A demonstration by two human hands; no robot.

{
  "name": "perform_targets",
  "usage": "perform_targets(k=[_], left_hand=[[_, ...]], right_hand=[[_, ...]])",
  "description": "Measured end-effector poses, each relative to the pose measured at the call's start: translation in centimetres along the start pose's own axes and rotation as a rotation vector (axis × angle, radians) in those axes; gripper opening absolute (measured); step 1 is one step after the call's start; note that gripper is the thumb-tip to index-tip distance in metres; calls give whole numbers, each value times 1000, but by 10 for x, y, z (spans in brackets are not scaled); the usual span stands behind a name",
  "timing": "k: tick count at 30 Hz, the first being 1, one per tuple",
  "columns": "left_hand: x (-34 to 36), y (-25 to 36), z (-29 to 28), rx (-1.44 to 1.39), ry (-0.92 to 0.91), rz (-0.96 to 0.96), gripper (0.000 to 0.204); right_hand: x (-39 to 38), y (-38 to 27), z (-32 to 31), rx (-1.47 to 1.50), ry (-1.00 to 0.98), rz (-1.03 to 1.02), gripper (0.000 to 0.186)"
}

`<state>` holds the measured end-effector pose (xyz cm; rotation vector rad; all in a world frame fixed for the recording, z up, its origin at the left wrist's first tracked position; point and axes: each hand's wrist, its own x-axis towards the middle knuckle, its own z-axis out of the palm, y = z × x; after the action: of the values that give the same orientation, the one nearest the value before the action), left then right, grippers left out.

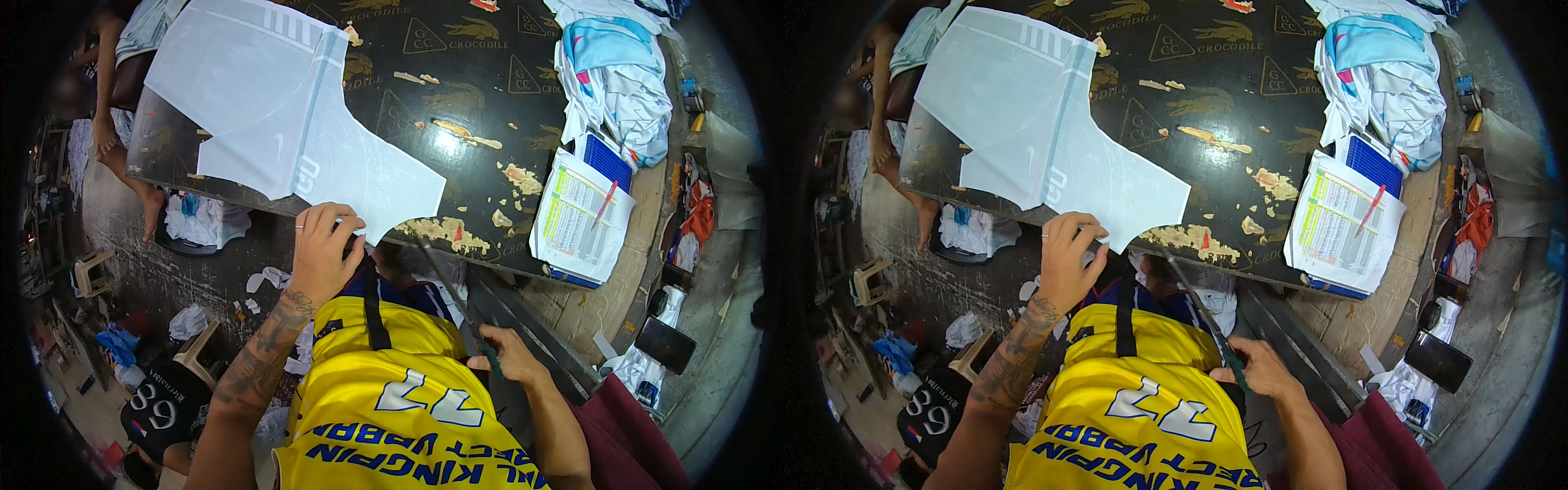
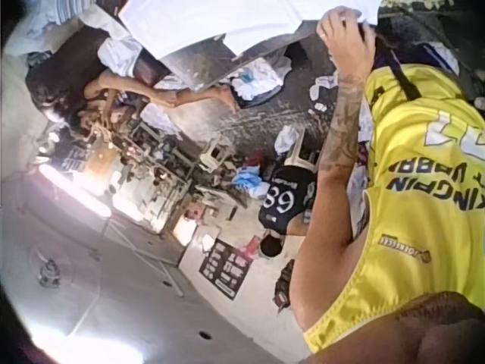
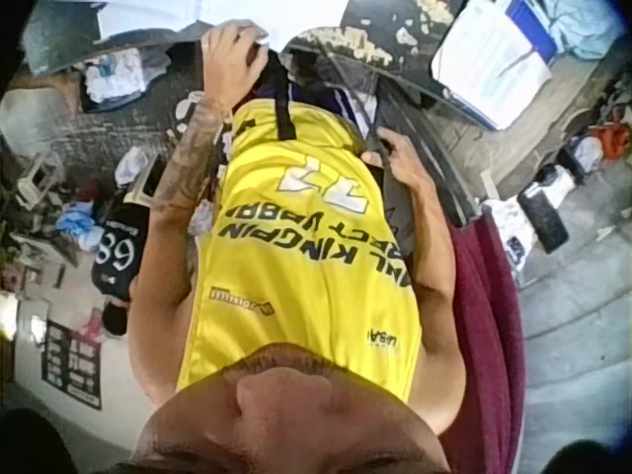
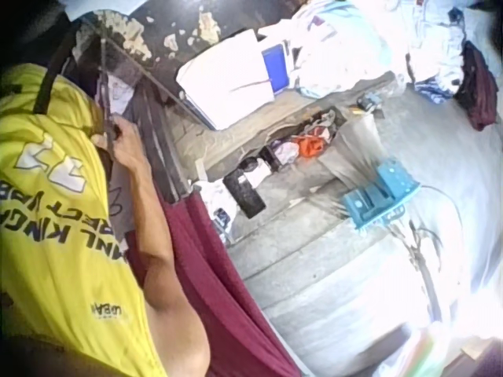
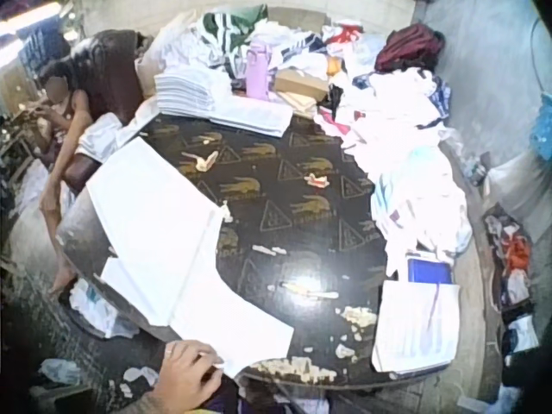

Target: The person cuts a large white sheet of fabric using shears on a cluttered table. They repeatedly align the fabric, cut along straight lines, and trim edges, then fold the cut pieces and place them aside.

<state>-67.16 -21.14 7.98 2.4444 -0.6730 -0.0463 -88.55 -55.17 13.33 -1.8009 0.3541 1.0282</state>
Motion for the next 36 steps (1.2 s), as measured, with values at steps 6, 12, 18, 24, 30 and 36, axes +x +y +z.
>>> perform_targets(k=[6,12,18,24,30,36], left_hand=[[6,-8,11,-83,-14,4,24],[3,-14,11,-108,-24,-4,27],[4,-17,12,-122,-25,8,27],[4,-19,12,-115,-41,4,27],[4,-20,13,-99,-67,-9,24],[5,-21,14,-76,-42,0,23]], right_hand=[[40,-28,17,35,-35,28,66],[82,-52,45,73,26,74,69],[84,-62,50,64,91,55,66],[85,-68,53,101,111,88,64],[86,-67,52,176,68,148,59],[94,-74,53,126,113,142,61]])
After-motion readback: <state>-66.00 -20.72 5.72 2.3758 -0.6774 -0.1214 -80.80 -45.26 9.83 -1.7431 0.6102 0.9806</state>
